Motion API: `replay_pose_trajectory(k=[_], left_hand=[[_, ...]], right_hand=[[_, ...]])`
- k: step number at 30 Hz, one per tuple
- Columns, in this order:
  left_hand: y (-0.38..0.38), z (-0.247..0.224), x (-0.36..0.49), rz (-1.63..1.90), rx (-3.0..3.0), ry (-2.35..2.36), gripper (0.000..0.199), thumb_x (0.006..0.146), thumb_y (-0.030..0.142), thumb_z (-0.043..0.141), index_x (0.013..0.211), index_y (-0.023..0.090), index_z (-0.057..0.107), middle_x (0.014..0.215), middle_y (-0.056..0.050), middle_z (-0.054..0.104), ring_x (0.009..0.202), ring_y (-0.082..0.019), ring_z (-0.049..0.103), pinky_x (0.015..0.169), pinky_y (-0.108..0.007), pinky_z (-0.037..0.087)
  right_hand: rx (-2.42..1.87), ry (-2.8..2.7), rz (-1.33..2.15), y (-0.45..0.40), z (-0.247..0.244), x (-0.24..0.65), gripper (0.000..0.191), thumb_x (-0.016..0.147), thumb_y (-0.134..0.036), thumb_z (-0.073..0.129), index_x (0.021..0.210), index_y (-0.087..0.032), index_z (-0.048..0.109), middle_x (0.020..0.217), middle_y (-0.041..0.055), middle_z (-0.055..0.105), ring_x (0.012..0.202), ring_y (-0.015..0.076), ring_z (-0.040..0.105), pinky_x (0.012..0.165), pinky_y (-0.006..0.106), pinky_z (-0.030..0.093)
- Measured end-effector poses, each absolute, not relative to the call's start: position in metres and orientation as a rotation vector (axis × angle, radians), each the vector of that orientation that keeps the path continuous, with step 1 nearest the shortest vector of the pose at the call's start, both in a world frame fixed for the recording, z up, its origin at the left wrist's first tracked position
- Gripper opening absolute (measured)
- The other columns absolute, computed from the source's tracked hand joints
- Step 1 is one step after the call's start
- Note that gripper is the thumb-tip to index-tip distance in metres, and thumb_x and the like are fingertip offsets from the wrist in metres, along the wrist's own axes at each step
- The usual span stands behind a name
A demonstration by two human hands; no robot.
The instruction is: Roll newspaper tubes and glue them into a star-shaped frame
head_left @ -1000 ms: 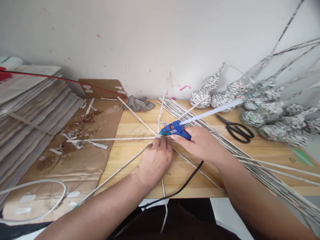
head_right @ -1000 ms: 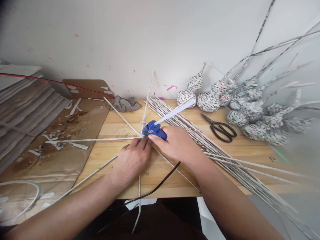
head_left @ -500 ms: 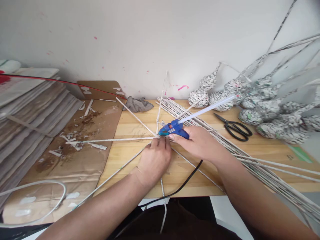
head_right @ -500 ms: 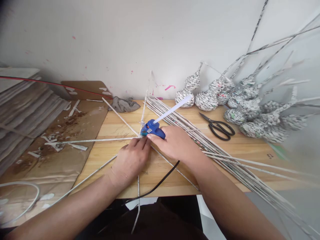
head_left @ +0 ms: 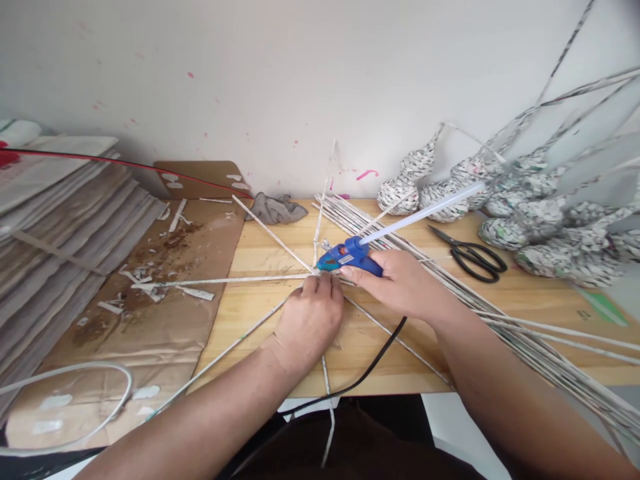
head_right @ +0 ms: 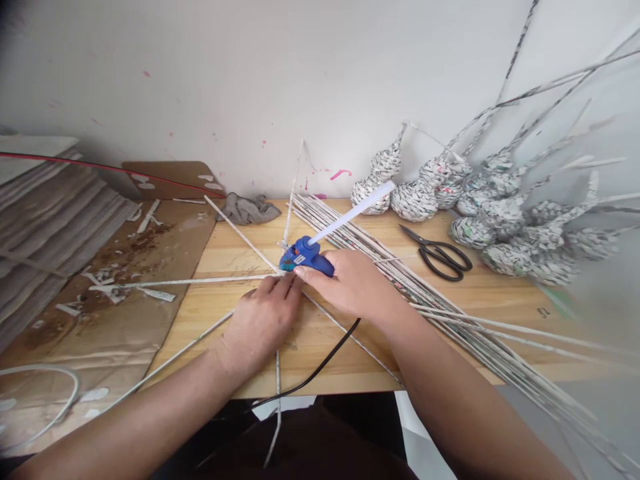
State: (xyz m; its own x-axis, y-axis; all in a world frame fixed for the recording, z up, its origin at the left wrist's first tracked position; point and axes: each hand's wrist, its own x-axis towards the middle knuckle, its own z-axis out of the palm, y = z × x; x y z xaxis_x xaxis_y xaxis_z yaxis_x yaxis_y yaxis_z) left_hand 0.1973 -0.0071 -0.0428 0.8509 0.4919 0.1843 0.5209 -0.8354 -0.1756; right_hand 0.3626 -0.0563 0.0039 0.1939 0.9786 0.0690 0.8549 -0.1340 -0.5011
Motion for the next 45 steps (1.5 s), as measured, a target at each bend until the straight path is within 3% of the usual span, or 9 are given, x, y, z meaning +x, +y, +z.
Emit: replay_pose_trajectory(k=[11,45], left_hand=[[-0.008,-0.0425,0.1967,-0.211,-2.816,-0.786,0.036,0.088,0.011,0.047,0.122,0.007,0.058,0.106,-0.014,0.064,0.087,-0.026,0.059,0.057,-0.034,0.055],[-0.0072,-0.0417,0.1976,-0.171,-2.831,-0.791,0.036,0.089,0.011,0.047,0.123,0.007,0.056,0.106,-0.015,0.064,0.09,-0.027,0.059,0.063,-0.035,0.055]], right_hand=[[-2.059,-1.719,0.319,-0.0556,0.002,0.3627,0.047,0.083,-0.055,0.053,0.055,-0.018,0.045,0.05,-0.0028,0.046,0.048,0.0101,0.039,0.049,0.025,0.026],[-2.057,-1.767,0.356,-0.0567,0.0012,0.3619,0.044,0.086,-0.053,0.05,0.06,-0.018,0.054,0.057,0.0002,0.055,0.053,0.0118,0.043,0.052,0.026,0.026]])
